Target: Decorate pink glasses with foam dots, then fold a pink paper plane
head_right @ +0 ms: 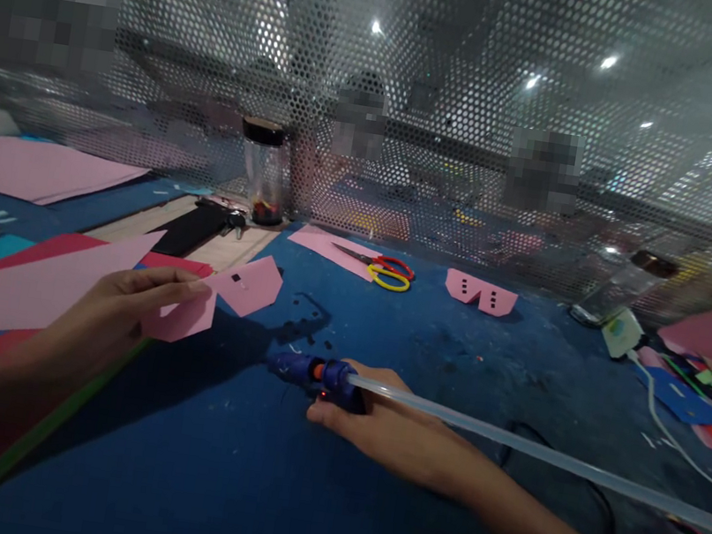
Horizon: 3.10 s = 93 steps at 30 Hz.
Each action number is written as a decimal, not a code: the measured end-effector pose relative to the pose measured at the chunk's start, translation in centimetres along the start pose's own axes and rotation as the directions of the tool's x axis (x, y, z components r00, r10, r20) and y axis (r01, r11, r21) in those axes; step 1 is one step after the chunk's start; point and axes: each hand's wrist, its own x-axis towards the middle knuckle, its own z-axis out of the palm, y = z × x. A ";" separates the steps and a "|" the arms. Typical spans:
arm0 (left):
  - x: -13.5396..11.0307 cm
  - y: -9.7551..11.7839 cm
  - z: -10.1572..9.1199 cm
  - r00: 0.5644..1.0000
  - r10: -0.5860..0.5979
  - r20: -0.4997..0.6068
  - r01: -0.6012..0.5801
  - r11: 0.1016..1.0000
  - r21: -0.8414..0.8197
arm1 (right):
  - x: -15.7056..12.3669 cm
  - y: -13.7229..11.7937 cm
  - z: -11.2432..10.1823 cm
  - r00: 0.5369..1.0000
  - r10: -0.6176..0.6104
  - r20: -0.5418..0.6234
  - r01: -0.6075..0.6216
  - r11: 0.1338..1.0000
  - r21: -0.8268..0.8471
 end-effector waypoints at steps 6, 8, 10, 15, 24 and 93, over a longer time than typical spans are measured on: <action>-0.2 -0.2 0.1 0.996 0.019 0.083 -0.026 0.996 0.083 | -0.3 -0.2 -0.2 0.990 -0.115 -0.085 0.113 0.993 -0.026; -0.4 -0.3 0.2 0.992 0.038 0.119 -0.051 0.992 0.112 | -0.4 -0.2 -0.2 0.979 -0.182 -0.095 0.178 0.983 -0.041; -0.7 -0.4 0.3 0.988 0.050 0.145 -0.069 0.989 0.132 | -0.3 -0.2 -0.2 0.959 -0.258 -0.115 0.253 0.966 -0.058; -1.1 -0.1 0.6 0.977 0.036 0.208 -0.076 0.979 0.188 | 0.1 0.8 -0.2 0.916 -0.382 -0.123 0.360 0.917 -0.169; -1.6 0.3 0.9 0.967 0.001 0.257 -0.068 0.965 0.253 | -0.3 0.9 -0.5 0.905 -0.425 -0.029 0.403 0.877 -0.263; -2.1 0.3 1.0 0.939 0.019 0.344 -0.123 0.951 0.284 | 0.1 1.0 0.4 0.910 -0.414 -0.028 0.384 0.866 -0.319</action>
